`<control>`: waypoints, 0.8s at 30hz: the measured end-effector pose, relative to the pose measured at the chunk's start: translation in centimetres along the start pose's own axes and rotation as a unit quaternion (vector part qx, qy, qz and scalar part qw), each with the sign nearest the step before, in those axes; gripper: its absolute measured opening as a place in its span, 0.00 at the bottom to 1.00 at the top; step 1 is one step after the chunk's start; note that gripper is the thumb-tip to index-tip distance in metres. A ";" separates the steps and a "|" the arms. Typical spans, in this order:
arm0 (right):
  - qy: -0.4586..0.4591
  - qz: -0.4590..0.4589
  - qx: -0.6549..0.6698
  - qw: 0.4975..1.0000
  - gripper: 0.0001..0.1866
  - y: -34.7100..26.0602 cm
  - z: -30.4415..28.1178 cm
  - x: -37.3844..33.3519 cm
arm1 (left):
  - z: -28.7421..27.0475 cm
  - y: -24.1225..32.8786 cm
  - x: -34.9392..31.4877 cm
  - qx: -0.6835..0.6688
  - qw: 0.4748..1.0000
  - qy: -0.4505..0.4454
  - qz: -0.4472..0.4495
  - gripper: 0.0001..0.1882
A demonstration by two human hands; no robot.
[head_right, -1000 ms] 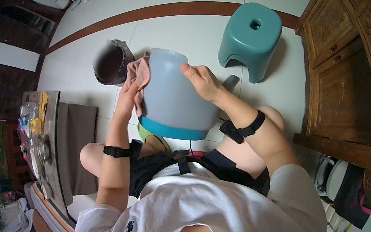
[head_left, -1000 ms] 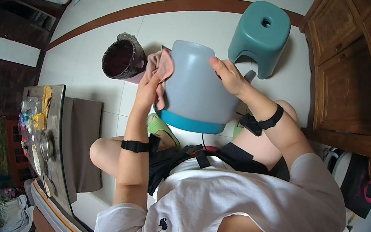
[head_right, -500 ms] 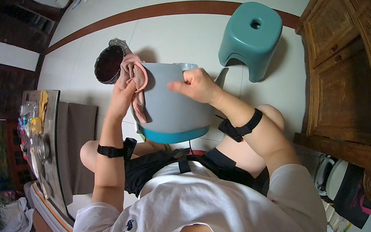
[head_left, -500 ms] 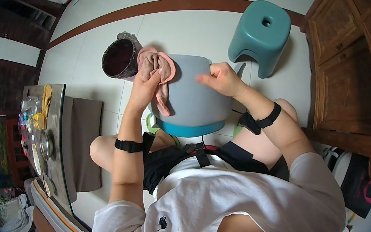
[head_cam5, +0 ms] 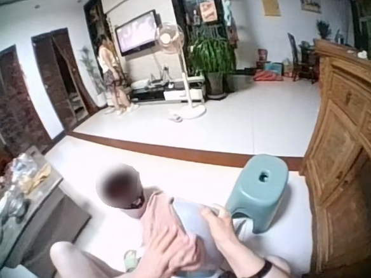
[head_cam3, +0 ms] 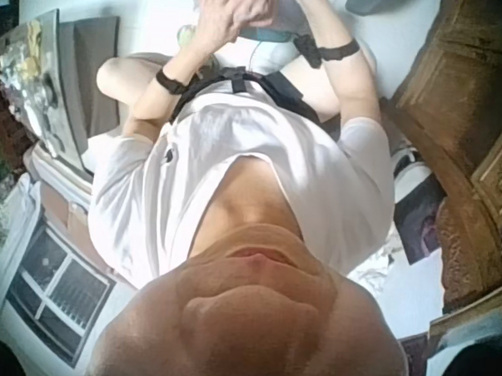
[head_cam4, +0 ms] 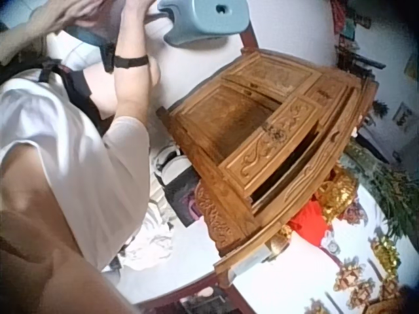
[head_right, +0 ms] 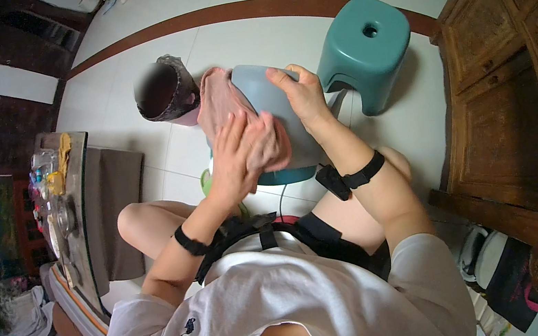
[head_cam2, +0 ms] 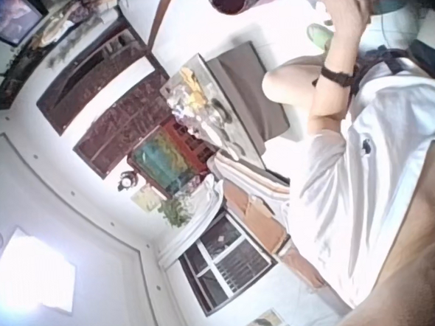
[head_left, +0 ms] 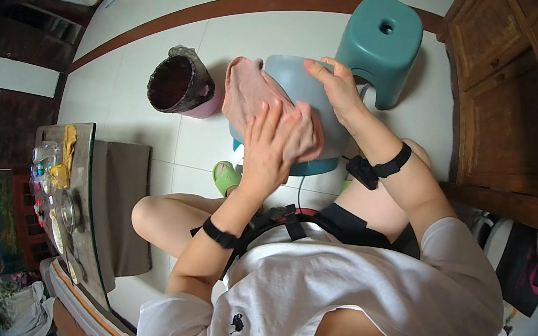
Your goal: The person sits on the floor and wipes a blue plastic stool with a pink cloth. They clean the top surface, sides, and underside of the stool, turning it over to reach all areas.
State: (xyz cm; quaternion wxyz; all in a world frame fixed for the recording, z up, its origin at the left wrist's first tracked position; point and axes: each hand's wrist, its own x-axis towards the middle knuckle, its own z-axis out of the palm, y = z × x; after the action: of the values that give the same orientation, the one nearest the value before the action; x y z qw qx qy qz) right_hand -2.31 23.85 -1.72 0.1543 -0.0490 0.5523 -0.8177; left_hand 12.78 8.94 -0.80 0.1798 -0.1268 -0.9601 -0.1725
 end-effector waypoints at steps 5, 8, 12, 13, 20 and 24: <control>-0.005 -0.032 0.024 0.999 0.17 -1.2 -0.5 -0.1 | -1.2 -2.0 -3.7 0.006 1.000 0.004 -0.021 0.39; -0.014 -0.056 0.044 0.997 0.17 -1.1 -0.3 -0.1 | 0.2 -5.1 -4.1 -0.263 0.920 0.113 -0.267 0.36; -0.011 -0.062 0.061 0.996 0.17 -1.4 -0.6 0.3 | -0.2 -4.5 1.0 -0.382 0.878 0.131 -0.259 0.33; -0.013 -0.054 0.064 0.996 0.17 -1.2 -0.4 0.1 | 0.3 -3.9 1.0 -0.195 0.949 0.158 -0.192 0.34; -0.039 -0.043 0.080 0.995 0.14 -0.4 0.3 -0.4 | -1.1 1.9 2.9 0.026 0.999 0.013 0.013 0.38; -0.038 -0.072 0.051 0.995 0.17 -0.6 -0.3 -0.1 | -1.5 -1.5 2.7 -0.068 0.991 0.077 -0.089 0.35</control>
State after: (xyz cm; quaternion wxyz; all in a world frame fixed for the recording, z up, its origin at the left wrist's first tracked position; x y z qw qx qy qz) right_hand -2.42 24.35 -1.23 0.1181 -0.1121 0.4985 -0.8514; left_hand 10.36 7.49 1.10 0.2283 -0.0390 -0.9368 -0.2624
